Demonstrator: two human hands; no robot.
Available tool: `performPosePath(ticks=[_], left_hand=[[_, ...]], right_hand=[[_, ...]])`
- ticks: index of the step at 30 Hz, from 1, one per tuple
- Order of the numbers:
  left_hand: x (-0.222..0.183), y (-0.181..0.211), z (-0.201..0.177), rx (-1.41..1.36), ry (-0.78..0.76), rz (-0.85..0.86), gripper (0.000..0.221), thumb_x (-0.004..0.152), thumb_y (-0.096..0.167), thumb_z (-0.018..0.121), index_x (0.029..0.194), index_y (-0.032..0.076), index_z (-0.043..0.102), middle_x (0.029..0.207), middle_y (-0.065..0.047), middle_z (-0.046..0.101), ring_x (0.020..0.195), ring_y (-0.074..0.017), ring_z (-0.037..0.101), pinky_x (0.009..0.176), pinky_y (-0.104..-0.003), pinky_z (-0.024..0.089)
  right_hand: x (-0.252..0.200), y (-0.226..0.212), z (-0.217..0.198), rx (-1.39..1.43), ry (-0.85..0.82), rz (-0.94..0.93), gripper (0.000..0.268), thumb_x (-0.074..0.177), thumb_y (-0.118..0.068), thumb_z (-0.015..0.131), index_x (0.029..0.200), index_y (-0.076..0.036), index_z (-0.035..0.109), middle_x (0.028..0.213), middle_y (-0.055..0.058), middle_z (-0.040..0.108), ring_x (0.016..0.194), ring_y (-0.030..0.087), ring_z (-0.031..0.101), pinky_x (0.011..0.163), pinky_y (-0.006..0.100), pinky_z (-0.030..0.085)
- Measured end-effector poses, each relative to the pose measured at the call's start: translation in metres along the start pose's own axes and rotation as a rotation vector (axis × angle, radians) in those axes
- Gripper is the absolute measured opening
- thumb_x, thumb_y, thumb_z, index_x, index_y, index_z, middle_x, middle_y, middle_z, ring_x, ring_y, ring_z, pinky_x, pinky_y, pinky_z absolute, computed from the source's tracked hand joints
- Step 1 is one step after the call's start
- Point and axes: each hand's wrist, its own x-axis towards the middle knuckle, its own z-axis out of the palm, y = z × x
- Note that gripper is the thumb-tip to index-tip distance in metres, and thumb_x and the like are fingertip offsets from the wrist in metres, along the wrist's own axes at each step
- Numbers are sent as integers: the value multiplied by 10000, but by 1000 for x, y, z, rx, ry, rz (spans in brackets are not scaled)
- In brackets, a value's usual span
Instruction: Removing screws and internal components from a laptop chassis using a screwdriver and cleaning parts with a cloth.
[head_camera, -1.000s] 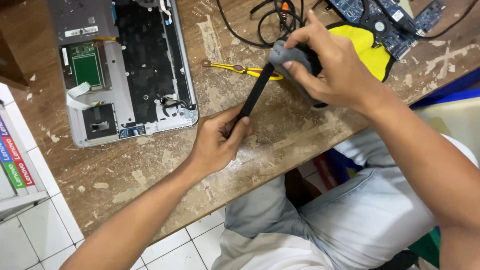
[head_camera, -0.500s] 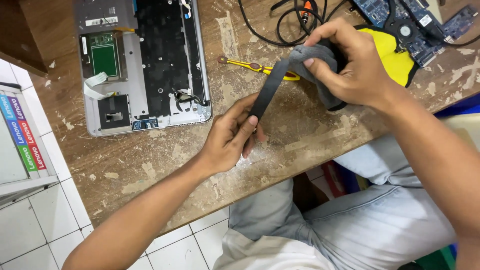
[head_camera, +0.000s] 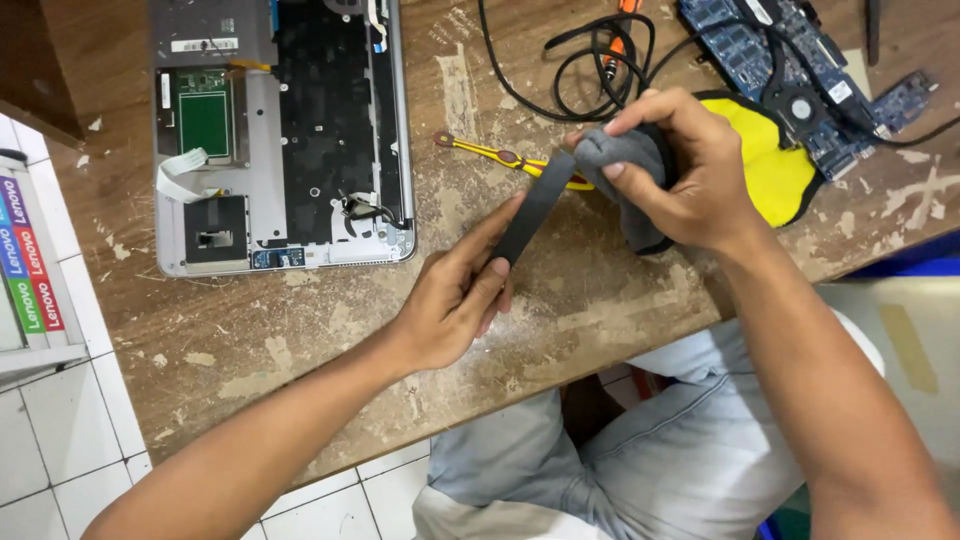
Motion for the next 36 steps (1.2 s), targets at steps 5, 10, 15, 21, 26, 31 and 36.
performPosePath(ticks=[5, 10, 15, 21, 26, 31, 36], left_hand=[[2, 3, -1, 12, 5, 10, 503, 1116, 167, 401, 1598, 99, 271, 778, -67, 664, 507, -106, 543, 535, -248, 528], [1, -1, -3, -51, -25, -71, 529, 1114, 197, 386, 1615, 109, 243, 576, 10, 509, 475, -90, 503, 523, -239, 522], [2, -6, -3, -19, -28, -136, 578, 1083, 358, 397, 1596, 122, 275, 542, 39, 532, 441, -80, 571, 477, -235, 595], [2, -6, -6, -35, -8, -117, 560, 1085, 360, 412, 1578, 110, 323, 517, 31, 540, 388, -79, 548, 440, -234, 590], [7, -2, -9, -220, -30, -91, 492, 1075, 170, 407, 1526, -25, 401, 499, -95, 601, 371, -133, 547, 371, -231, 481], [11, -10, -14, -354, -104, -151, 473, 1076, 146, 386, 1515, -29, 415, 467, -77, 547, 359, -123, 514, 379, -232, 467], [12, -11, -16, -437, -149, -114, 489, 1077, 187, 382, 1522, -12, 408, 445, -64, 519, 335, -104, 481, 379, -250, 525]], right_hand=[[11, 8, -2, -45, -36, -129, 197, 965, -45, 754, 1119, 8, 642, 984, 152, 593, 918, 270, 620, 763, 316, 434], [13, 2, 6, -116, -65, -150, 198, 939, -70, 805, 1112, -32, 717, 1028, 153, 579, 888, 229, 550, 784, 322, 407], [4, -5, 17, -131, -58, -149, 199, 957, -72, 772, 1151, -85, 728, 1211, 208, 518, 1028, 275, 609, 929, 351, 499], [9, -10, 25, -106, -157, -120, 166, 976, -17, 691, 1141, -26, 708, 1213, 240, 709, 1122, 340, 726, 968, 358, 554], [2, 6, 28, 39, -45, -148, 121, 976, -34, 674, 1059, -21, 760, 920, 163, 728, 788, 307, 726, 762, 388, 571], [4, 12, 23, 33, -22, -171, 105, 1018, -26, 632, 1040, 25, 721, 858, 143, 690, 703, 276, 657, 711, 376, 553], [7, 1, 17, 113, 65, -194, 279, 1062, -127, 542, 1115, 104, 690, 846, 154, 695, 724, 241, 671, 720, 348, 542]])
